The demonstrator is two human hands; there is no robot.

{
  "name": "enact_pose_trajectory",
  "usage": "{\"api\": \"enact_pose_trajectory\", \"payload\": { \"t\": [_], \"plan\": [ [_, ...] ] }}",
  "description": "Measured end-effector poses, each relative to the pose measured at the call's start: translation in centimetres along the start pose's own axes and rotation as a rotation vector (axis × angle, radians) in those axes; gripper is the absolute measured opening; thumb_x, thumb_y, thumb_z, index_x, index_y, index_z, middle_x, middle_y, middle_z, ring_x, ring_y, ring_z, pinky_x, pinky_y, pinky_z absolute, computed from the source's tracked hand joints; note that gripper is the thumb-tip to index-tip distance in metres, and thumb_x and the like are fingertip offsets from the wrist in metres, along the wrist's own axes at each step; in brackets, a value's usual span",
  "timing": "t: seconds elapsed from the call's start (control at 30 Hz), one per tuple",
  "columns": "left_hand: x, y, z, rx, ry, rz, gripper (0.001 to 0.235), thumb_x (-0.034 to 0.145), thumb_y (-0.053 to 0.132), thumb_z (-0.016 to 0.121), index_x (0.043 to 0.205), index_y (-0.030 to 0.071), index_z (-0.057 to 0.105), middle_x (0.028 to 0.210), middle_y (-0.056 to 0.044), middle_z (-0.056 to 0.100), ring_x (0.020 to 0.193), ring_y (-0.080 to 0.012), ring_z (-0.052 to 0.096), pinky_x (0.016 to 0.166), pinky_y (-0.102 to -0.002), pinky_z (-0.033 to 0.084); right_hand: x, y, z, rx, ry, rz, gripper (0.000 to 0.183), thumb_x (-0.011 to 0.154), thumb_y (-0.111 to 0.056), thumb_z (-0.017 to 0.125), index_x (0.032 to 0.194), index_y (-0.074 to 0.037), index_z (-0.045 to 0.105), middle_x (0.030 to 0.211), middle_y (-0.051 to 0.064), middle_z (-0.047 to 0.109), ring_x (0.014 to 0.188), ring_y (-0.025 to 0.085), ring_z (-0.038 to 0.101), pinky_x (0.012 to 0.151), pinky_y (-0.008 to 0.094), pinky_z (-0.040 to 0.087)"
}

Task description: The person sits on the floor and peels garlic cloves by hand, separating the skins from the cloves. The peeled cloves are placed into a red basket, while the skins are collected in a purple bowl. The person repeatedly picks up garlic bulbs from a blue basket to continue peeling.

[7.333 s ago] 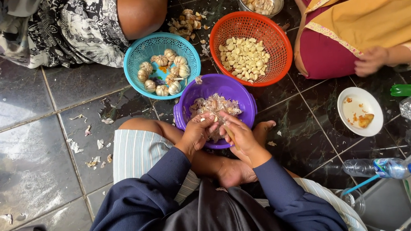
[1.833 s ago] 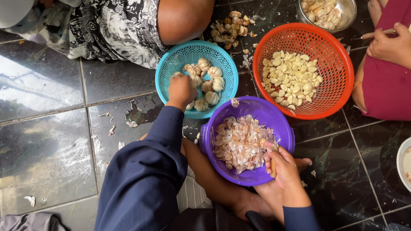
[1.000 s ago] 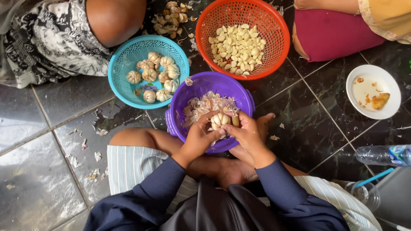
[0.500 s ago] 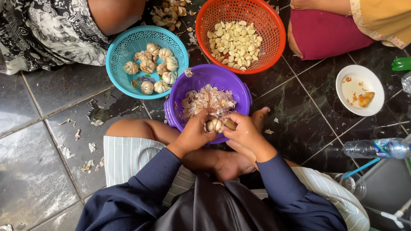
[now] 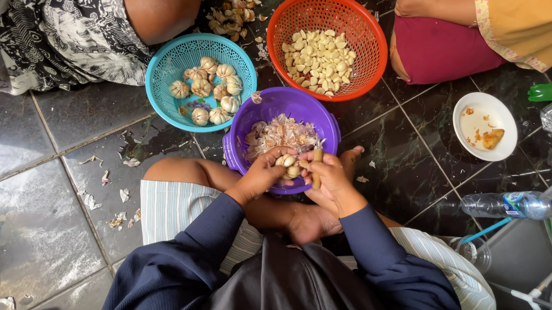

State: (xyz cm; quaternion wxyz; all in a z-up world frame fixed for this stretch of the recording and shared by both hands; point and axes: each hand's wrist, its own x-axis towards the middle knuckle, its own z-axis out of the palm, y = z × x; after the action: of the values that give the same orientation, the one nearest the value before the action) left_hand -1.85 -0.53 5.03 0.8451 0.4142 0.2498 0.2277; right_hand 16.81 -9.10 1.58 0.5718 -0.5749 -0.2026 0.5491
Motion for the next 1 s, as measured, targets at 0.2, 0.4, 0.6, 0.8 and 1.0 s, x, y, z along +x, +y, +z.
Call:
{"api": "enact_pose_trajectory", "payload": {
  "t": [0.2, 0.4, 0.6, 0.8, 1.0],
  "plan": [
    [0.9, 0.2, 0.1, 0.068, 0.075, 0.113, 0.029, 0.078, 0.006, 0.086, 0.103, 0.001, 0.074, 0.074, -0.005, 0.071, 0.066, -0.0103, 0.071, 0.058, -0.022, 0.062, -0.8, -2.0, 0.2, 0.203, -0.101, 0.178, 0.032, 0.079, -0.004, 0.066, 0.11, 0.0, 0.068, 0.087, 0.015, 0.063, 0.071, 0.018, 0.057, 0.049, 0.023, 0.043],
    [0.3, 0.2, 0.1, 0.449, 0.139, 0.409, 0.036, 0.072, 0.014, 0.095, 0.104, 0.005, 0.08, 0.085, -0.012, 0.065, 0.079, -0.0173, 0.062, 0.072, -0.029, 0.053, -0.8, -1.3, 0.9, 0.176, -0.049, 0.214, 0.023, 0.084, -0.005, 0.072, 0.105, -0.001, 0.064, 0.083, 0.013, 0.063, 0.068, 0.019, 0.06, 0.047, 0.024, 0.044],
    [2.1, -2.7, -0.7, -0.017, 0.305, 0.211, 0.027, 0.081, 0.007, 0.086, 0.105, -0.002, 0.075, 0.068, -0.009, 0.073, 0.055, -0.0105, 0.068, 0.049, -0.019, 0.053, -2.1, -2.4, 3.0, -0.008, 0.021, -0.109, 0.034, 0.101, -0.025, 0.063, 0.122, 0.002, 0.066, 0.087, 0.021, 0.066, 0.06, 0.016, 0.056, 0.04, 0.021, 0.043],
    [2.3, -3.4, -0.7, -0.165, 0.421, 0.138, 0.028, 0.083, 0.005, 0.084, 0.106, -0.005, 0.072, 0.059, -0.005, 0.065, 0.048, -0.012, 0.068, 0.043, -0.019, 0.052, -3.0, -0.9, 4.4, -0.084, -0.198, -0.268, 0.047, 0.109, -0.023, 0.047, 0.153, -0.006, 0.043, 0.081, 0.017, 0.065, 0.061, 0.013, 0.058, 0.041, 0.017, 0.046],
    [1.6, -2.6, 0.4, -0.276, 0.447, 0.144, 0.023, 0.084, 0.003, 0.082, 0.104, -0.004, 0.072, 0.06, -0.005, 0.062, 0.049, -0.0139, 0.067, 0.042, -0.02, 0.051, -2.9, -0.7, 5.2, -0.162, -0.12, -0.316, 0.043, 0.106, -0.016, 0.053, 0.148, -0.008, 0.053, 0.072, 0.015, 0.063, 0.056, 0.014, 0.058, 0.037, 0.019, 0.05]
  ]
}}
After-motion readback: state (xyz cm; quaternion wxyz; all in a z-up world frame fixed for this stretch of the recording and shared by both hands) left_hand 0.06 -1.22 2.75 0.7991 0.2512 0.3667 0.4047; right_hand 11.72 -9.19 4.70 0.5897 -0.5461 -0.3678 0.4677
